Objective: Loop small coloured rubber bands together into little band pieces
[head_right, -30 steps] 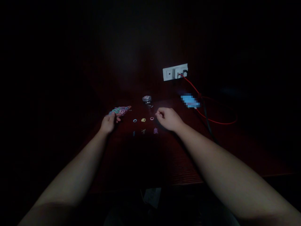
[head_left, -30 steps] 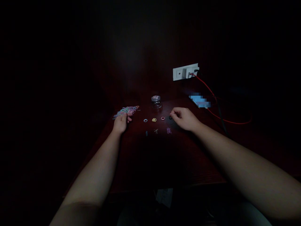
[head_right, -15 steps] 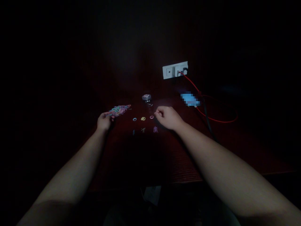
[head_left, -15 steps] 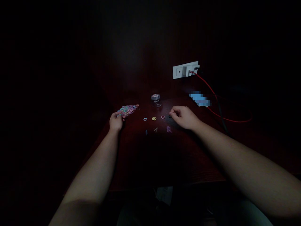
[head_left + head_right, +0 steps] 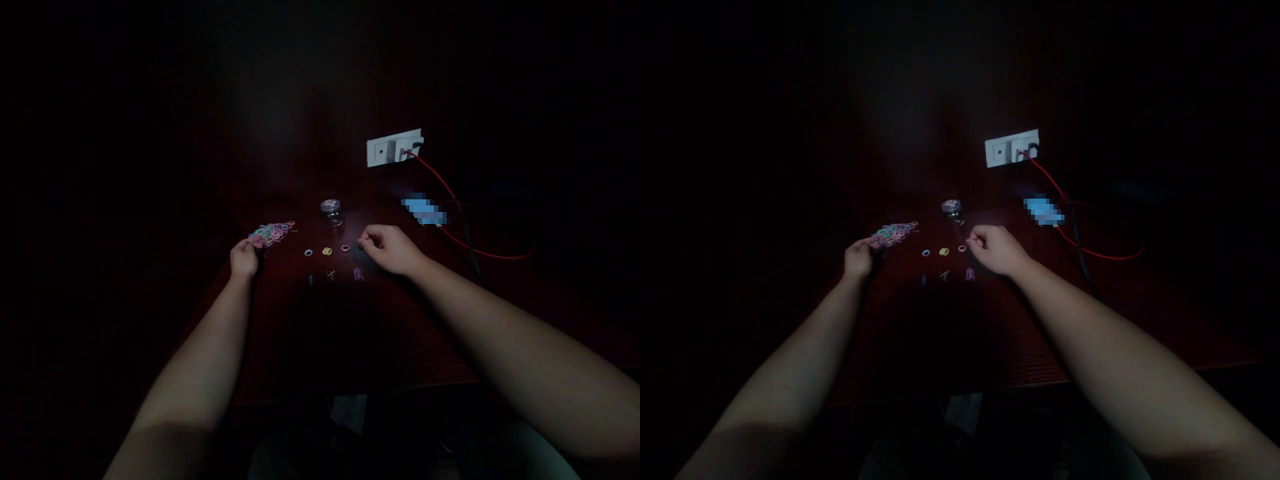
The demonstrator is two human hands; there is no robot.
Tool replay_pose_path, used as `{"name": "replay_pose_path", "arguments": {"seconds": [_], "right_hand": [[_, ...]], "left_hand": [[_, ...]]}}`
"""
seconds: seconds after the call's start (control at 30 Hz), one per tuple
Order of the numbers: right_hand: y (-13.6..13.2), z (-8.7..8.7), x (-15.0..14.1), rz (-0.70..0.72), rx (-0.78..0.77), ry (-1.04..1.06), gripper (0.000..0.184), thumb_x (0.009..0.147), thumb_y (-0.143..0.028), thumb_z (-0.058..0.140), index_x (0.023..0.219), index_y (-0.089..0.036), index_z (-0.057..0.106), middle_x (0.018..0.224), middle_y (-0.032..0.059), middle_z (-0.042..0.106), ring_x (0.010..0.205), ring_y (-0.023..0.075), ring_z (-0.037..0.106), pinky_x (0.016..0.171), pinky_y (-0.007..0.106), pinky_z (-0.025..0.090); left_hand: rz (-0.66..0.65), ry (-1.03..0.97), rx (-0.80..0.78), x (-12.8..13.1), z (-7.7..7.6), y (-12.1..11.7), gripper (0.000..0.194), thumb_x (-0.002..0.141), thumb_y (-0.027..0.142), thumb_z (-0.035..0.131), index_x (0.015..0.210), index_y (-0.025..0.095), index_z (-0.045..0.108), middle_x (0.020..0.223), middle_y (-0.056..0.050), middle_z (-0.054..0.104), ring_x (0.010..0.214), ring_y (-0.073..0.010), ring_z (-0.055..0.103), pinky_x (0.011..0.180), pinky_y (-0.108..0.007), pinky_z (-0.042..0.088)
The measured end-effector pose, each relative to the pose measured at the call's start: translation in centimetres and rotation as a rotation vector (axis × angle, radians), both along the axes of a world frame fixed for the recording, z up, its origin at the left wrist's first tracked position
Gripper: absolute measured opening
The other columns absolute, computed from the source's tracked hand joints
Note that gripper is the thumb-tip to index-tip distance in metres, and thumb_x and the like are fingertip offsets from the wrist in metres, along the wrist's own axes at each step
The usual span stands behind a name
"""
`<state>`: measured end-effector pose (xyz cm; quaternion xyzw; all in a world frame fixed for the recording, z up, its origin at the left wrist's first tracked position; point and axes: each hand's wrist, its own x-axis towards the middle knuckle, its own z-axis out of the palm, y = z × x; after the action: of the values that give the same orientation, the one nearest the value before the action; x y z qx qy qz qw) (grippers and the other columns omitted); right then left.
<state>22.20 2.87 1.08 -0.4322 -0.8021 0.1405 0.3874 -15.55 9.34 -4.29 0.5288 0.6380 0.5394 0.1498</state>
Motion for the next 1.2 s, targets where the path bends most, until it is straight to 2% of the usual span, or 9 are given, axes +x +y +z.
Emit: {"name": "replay_pose_path", "arguments": {"seconds": [0.2,0.3,0.4,0.47,0.6,0.7,0.77,0.93,1.2], "right_hand": [[-0.1,0.0,0.0,0.015,0.0,-0.007,0.022,0.084,-0.032,0.052,0.07,-0.017,0.056,0.061,-0.0015,0.052,0.055,0.0103,0.044,0.054,0.024,0.029],[-0.1,0.1,0.0,0.015,0.009,-0.013,0.021,0.084,-0.032,0.052,0.07,-0.016,0.056,0.061,-0.0012,0.053,0.056,0.0103,0.044,0.055,0.025,0.029],[-0.1,0.1,-0.1,0.018,0.008,-0.003,0.02,0.083,-0.031,0.053,0.07,-0.016,0.057,0.061,-0.0013,0.052,0.056,0.0103,0.044,0.055,0.024,0.03],[-0.1,0.0,-0.2,0.034,-0.007,0.015,0.019,0.083,-0.03,0.054,0.071,-0.016,0.058,0.061,-0.0016,0.052,0.055,0.01,0.044,0.055,0.024,0.03],[-0.6,-0.1,-0.6,0.145,-0.04,0.065,0.015,0.081,-0.031,0.058,0.082,-0.016,0.061,0.063,-0.0029,0.052,0.055,0.0092,0.044,0.054,0.023,0.033],[-1.2,-0.1,-1.0,0.255,-0.057,0.088,0.02,0.081,-0.033,0.062,0.092,-0.016,0.062,0.063,-0.004,0.052,0.054,0.0085,0.044,0.054,0.022,0.035],[-1.7,0.0,-1.3,0.3,-0.063,0.104,0.024,0.081,-0.035,0.063,0.095,-0.015,0.063,0.063,-0.0042,0.051,0.053,0.008,0.044,0.053,0.022,0.035],[-2.0,0.0,-1.7,0.308,-0.021,0.118,0.022,0.082,-0.035,0.063,0.089,-0.015,0.066,0.062,-0.0031,0.051,0.055,0.0079,0.043,0.051,0.021,0.033],[-2.0,-0.1,-1.8,0.301,0.01,0.097,0.019,0.083,-0.032,0.061,0.087,-0.014,0.069,0.063,-0.0012,0.054,0.055,0.0085,0.044,0.052,0.022,0.034]], "left_hand": [[-0.011,-0.008,0.071,0.5,0.4,-0.6,0.031,0.082,0.023,0.052,0.107,0.01,0.065,0.106,-0.013,0.071,0.099,-0.0193,0.066,0.087,-0.029,0.051],[-0.016,0.001,0.099,1.1,1.1,-1.1,0.029,0.083,0.025,0.057,0.107,0.01,0.064,0.105,-0.013,0.072,0.098,-0.0204,0.067,0.087,-0.031,0.052],[-0.053,0.033,0.148,2.8,2.3,-2.0,0.026,0.085,0.025,0.058,0.109,0.013,0.058,0.105,-0.012,0.072,0.098,-0.02,0.068,0.087,-0.031,0.052],[-0.165,0.073,0.162,4.9,3.2,-3.0,0.028,0.086,0.024,0.058,0.112,0.015,0.052,0.106,-0.011,0.072,0.101,-0.0198,0.068,0.09,-0.033,0.051],[-0.499,0.227,0.184,10.4,4.8,-6.3,0.027,0.088,0.03,0.061,0.109,0.02,0.049,0.108,-0.009,0.072,0.103,-0.0212,0.068,0.095,-0.037,0.049],[-0.572,0.347,0.147,13.7,5.4,-8.7,0.024,0.087,0.034,0.063,0.104,0.023,0.049,0.097,-0.005,0.075,0.098,-0.0224,0.07,0.092,-0.037,0.049],[-0.618,0.374,0.125,14.9,5.5,-9.6,0.023,0.087,0.033,0.063,0.101,0.024,0.049,0.095,-0.004,0.076,0.096,-0.022,0.071,0.085,-0.034,0.051],[-0.655,0.442,0.125,15.3,5.4,-10.0,0.022,0.084,0.029,0.067,0.096,0.023,0.05,0.087,-0.001,0.076,0.083,-0.0176,0.072,0.07,-0.025,0.05],[-0.686,0.464,0.136,15.3,5.5,-9.9,0.02,0.084,0.028,0.067,0.095,0.023,0.051,0.085,0.0,0.075,0.079,-0.0153,0.072,0.065,-0.022,0.049]]}}
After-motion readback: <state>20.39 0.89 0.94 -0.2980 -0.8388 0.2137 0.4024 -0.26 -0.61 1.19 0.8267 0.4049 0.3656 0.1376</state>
